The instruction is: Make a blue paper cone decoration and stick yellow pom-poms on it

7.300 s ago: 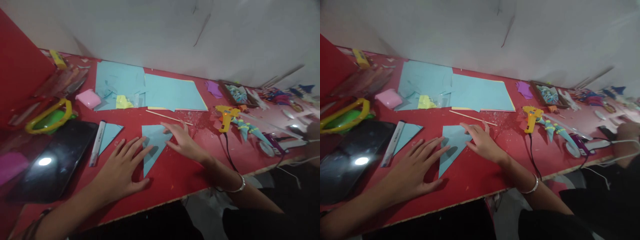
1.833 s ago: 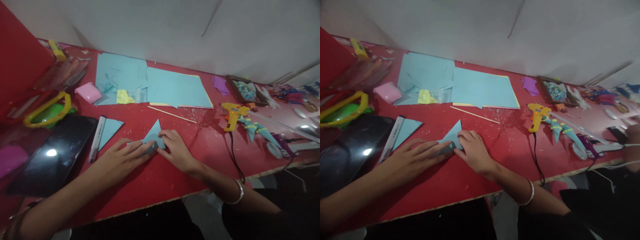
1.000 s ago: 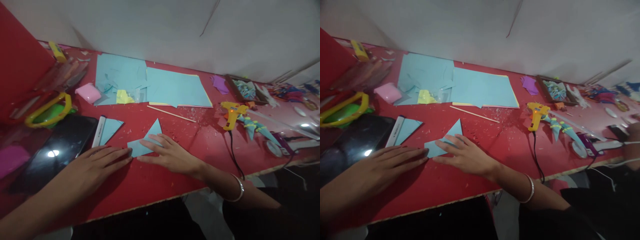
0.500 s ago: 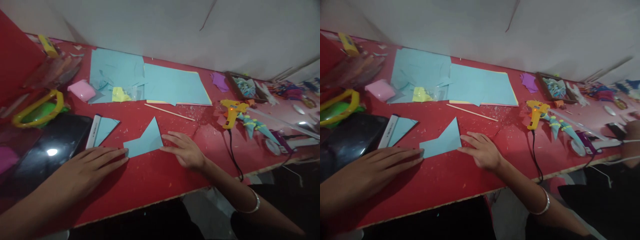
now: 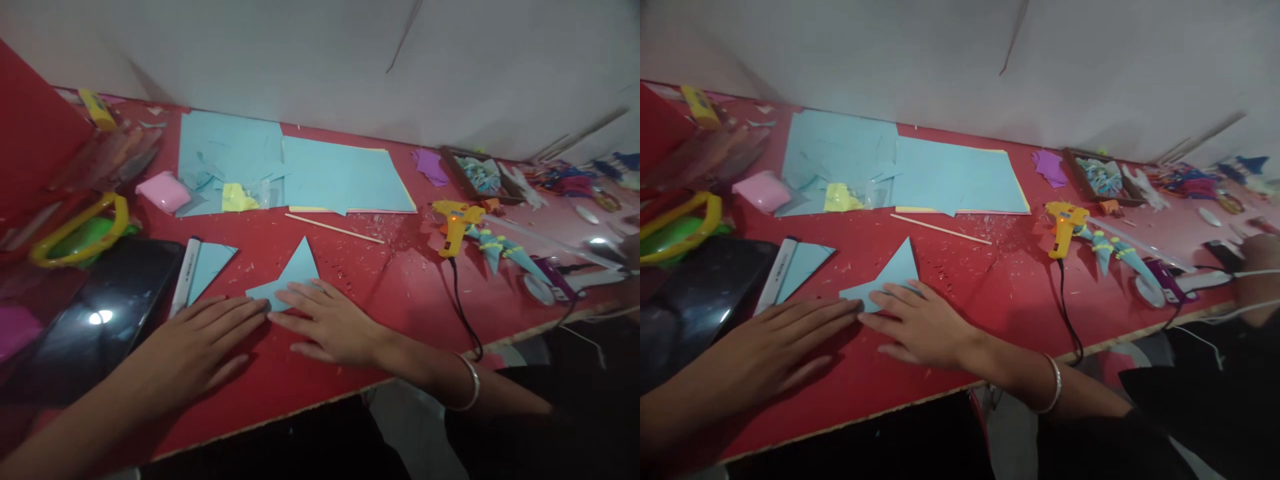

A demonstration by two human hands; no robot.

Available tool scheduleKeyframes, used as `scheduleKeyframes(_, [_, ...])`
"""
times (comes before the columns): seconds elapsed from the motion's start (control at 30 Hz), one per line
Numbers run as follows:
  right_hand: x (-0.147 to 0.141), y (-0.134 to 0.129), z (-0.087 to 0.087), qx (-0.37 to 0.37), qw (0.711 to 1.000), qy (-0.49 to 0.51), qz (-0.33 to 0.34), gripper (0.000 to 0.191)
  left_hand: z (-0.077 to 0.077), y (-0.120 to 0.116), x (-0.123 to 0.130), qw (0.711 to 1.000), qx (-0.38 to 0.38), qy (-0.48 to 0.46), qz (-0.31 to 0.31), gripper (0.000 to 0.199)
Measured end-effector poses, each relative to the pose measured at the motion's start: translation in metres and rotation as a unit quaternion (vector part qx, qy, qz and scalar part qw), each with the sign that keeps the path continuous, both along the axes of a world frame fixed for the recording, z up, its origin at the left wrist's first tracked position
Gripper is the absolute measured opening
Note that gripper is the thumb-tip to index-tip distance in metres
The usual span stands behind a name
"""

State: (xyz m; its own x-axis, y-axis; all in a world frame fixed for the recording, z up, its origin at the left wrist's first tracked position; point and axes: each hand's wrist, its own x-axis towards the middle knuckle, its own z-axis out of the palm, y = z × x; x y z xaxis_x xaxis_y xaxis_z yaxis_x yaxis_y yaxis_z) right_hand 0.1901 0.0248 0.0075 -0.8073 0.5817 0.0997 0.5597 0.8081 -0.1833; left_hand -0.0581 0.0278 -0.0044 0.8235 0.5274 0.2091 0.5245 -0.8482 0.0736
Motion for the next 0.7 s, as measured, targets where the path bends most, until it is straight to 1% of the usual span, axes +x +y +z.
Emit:
scheduleKeyframes(0.1, [-0.002, 0.001, -0.003, -0.041, 0.998, -0.043, 0.015, 0.053, 0.002, 0.003, 0.0, 1.0, -0.002, 0.015, 0.005, 0.054])
scheduleKeyframes(0.3, [0.017, 0.0, -0.007, -0.081, 0.994, -0.067, -0.011, 0.054, 0.003, 0.001, -0.003, 0.999, -0.022, 0.022, -0.012, 0.07])
scheduleKeyframes(0.43, [0.027, -0.004, -0.009, -0.07, 0.994, -0.07, -0.041, 0.054, 0.004, -0.002, 0.0, 0.999, -0.034, 0.026, 0.002, 0.069])
scheduleKeyframes(0.6, [0.033, -0.008, -0.008, -0.042, 0.994, -0.075, -0.061, 0.053, 0.007, -0.004, 0.003, 1.0, 0.007, 0.02, 0.004, 0.068])
scheduleKeyframes(0.7, [0.036, -0.011, -0.007, -0.035, 0.994, -0.068, -0.072, 0.051, 0.008, -0.007, 0.0, 1.0, 0.019, 0.019, 0.006, 0.061])
